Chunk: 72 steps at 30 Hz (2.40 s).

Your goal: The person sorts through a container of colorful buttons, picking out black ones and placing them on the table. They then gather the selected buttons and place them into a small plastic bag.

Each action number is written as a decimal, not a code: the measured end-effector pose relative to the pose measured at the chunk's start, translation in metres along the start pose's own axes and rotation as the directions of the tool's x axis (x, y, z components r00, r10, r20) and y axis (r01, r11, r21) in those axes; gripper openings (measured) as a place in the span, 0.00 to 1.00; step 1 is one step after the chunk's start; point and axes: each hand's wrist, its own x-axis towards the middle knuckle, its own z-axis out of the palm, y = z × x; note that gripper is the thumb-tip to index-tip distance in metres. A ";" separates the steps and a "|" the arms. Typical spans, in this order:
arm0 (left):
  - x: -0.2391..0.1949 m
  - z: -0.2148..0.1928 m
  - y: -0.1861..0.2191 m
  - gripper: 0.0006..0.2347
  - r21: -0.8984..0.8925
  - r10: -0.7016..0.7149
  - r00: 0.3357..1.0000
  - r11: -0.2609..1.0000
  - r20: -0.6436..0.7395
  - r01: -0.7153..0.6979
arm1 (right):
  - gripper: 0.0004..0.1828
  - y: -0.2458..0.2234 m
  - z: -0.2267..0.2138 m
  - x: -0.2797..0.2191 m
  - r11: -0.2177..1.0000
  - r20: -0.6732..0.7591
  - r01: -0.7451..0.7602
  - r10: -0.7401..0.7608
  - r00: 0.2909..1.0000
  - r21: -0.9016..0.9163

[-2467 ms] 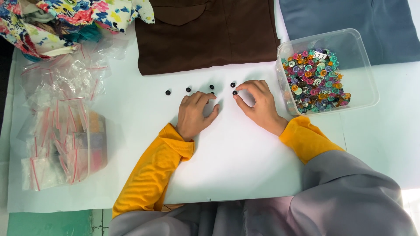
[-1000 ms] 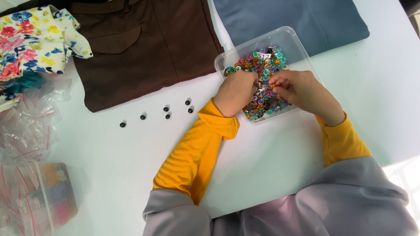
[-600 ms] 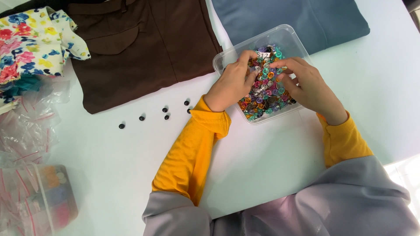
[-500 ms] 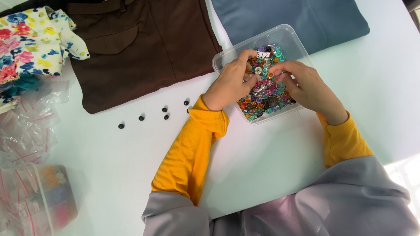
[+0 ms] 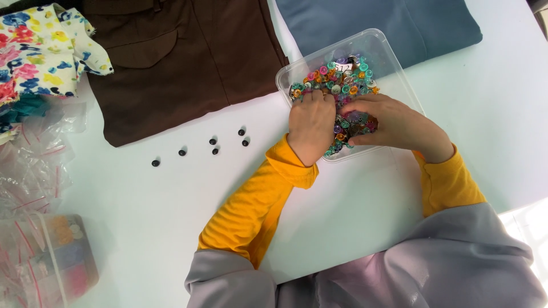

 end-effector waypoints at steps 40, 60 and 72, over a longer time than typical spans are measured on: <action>0.011 -0.008 -0.006 0.05 -0.085 -0.050 0.998 0.995 0.025 0.052 | 0.17 0.017 0.010 0.000 0.989 -0.044 -0.148 0.147 0.988 -0.022; 0.017 -0.029 -0.036 0.25 -0.659 0.151 0.986 0.749 0.072 -0.067 | 0.13 0.023 0.004 -0.003 0.942 -0.305 0.134 -0.036 0.952 0.308; 0.009 0.003 -0.011 0.09 -0.114 0.204 0.973 0.970 -0.104 -0.216 | 0.15 0.033 0.019 0.000 0.977 -0.449 0.213 -0.183 0.875 0.019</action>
